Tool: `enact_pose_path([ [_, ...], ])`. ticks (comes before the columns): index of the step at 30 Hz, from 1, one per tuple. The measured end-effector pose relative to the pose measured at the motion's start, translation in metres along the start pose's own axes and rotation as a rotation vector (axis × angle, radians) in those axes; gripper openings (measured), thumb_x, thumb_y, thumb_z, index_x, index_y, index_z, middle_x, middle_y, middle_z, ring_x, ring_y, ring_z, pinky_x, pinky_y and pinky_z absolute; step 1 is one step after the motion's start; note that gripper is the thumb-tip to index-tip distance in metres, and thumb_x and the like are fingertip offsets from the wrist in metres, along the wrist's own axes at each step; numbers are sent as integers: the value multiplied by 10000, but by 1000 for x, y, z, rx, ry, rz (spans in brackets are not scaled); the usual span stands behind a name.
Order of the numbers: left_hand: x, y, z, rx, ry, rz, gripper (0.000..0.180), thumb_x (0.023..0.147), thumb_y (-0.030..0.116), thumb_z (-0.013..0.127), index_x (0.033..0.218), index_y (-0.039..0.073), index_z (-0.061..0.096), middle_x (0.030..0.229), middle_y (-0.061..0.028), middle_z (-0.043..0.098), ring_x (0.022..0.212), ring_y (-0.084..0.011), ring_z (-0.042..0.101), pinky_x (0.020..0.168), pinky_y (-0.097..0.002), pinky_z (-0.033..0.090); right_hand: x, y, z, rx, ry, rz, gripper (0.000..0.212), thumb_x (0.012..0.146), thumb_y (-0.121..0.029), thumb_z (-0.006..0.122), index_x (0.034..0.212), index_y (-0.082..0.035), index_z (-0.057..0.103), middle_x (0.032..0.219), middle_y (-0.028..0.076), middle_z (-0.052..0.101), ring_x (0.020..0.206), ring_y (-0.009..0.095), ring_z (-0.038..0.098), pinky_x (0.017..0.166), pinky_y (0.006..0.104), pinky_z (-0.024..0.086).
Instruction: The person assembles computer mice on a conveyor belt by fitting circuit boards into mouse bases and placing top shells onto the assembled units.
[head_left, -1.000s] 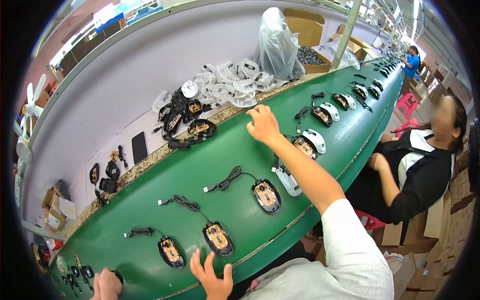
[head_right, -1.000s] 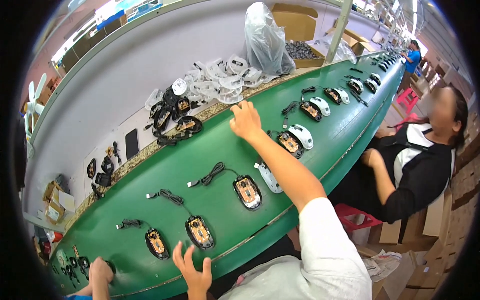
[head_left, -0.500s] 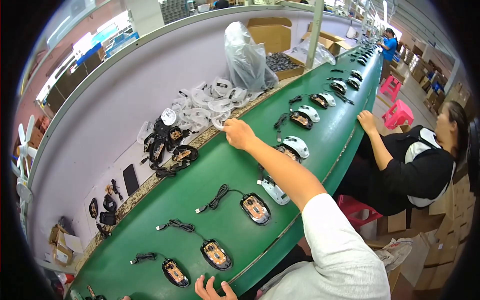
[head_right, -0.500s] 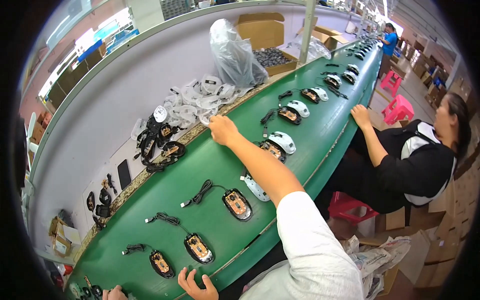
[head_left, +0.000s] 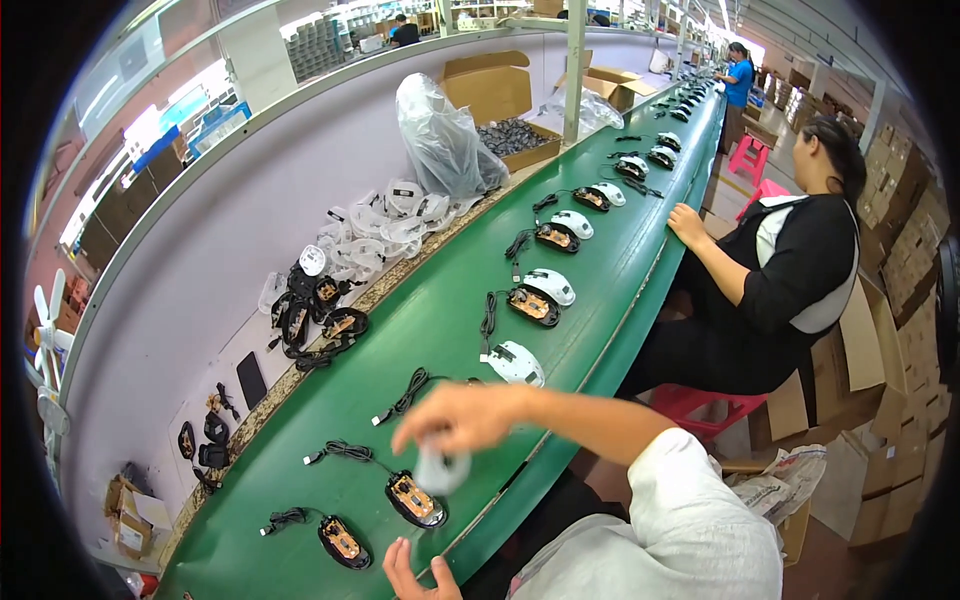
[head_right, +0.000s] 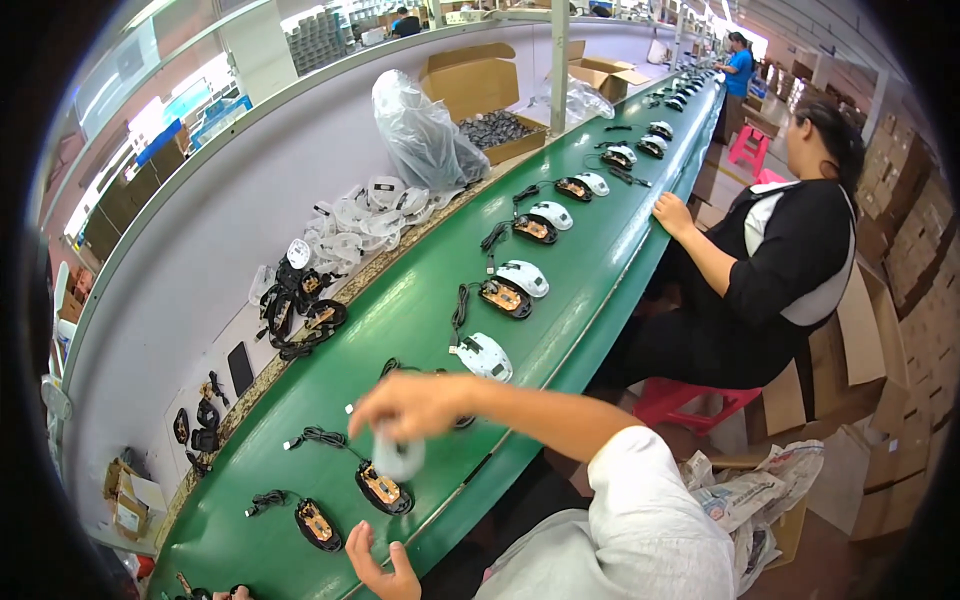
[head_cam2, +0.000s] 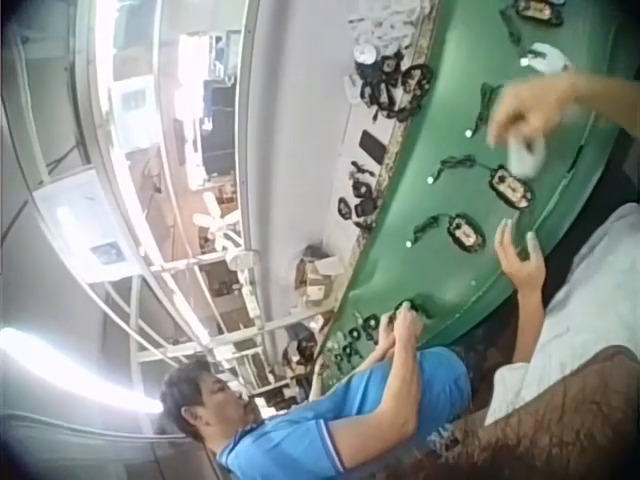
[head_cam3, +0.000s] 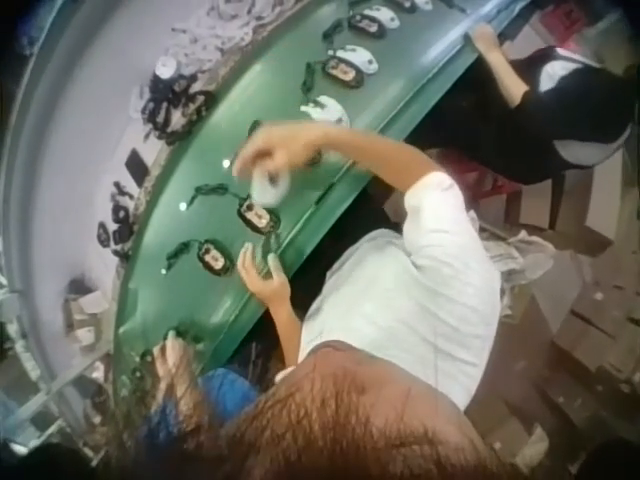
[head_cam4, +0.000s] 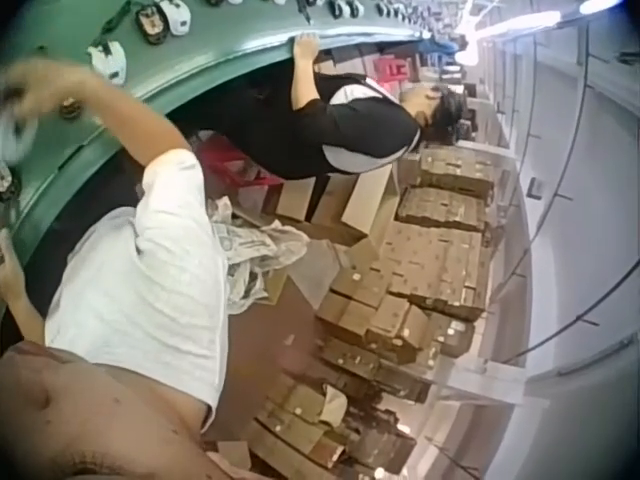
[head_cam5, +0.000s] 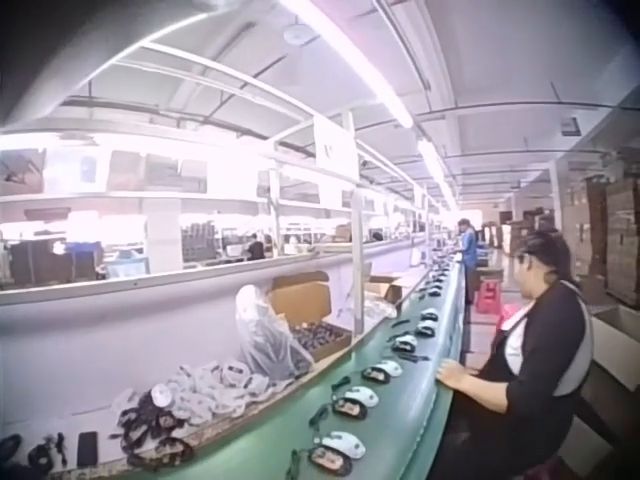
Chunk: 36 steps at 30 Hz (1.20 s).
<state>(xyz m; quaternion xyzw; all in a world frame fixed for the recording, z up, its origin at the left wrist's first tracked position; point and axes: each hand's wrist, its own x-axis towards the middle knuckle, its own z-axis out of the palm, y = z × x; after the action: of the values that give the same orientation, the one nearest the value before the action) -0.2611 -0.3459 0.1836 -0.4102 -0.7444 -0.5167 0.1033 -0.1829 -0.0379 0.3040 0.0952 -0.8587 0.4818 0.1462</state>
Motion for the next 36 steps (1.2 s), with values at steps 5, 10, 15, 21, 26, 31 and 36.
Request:
enact_pose_path([
  [5,15,24,5,-450,-389,-293,317,843,115,702,1145,27,670,1285,-223,596,1151,-430,552,1025,-520,444,-25,-23,63,257,-261,85,441,795,-60,592,1230,-55,668,987,85,697,832,225,615,750,335,514],
  [10,13,20,10,-603,-362,-349,228,881,44,668,1094,-29,628,1021,-119,635,863,-192,581,752,-303,522,-44,-3,101,-124,463,-57,527,796,-129,773,1306,-95,646,1270,97,616,1095,253,580,967,366,484],
  [15,13,21,23,-874,-213,-604,162,923,-29,626,1082,-54,605,1023,-106,630,870,-165,599,803,-282,527,-70,-19,116,-115,403,2,686,718,-163,854,1354,-111,601,1397,135,540,1231,300,532,1050,415,458],
  [21,7,15,26,-1029,-280,-580,202,955,-2,633,1146,-51,591,1070,-112,639,928,-172,624,850,-288,526,-68,-12,130,-395,247,-73,745,675,-180,862,1356,-114,569,1475,153,464,1259,349,505,1061,443,455],
  [26,3,9,26,-1043,-344,-588,228,964,6,638,1178,-53,587,1086,-110,645,942,-172,629,863,-285,522,-65,-9,133,-473,241,-46,761,650,-187,866,1344,-118,559,1493,169,439,1267,376,493,1065,456,453],
  [31,5,9,30,-1064,-410,-605,233,962,3,636,1184,-52,591,1083,-107,647,943,-167,624,860,-280,519,-64,-10,129,-511,211,11,763,631,-189,866,1329,-119,568,1481,181,445,1278,381,486,1069,457,449],
  [36,8,8,27,-1002,-401,-616,239,952,-11,627,1187,-39,598,1077,-106,649,925,-166,616,844,-276,516,-54,1,113,-513,219,-4,798,584,-175,856,1325,-110,567,1457,188,457,1284,372,491,1066,457,447],
])
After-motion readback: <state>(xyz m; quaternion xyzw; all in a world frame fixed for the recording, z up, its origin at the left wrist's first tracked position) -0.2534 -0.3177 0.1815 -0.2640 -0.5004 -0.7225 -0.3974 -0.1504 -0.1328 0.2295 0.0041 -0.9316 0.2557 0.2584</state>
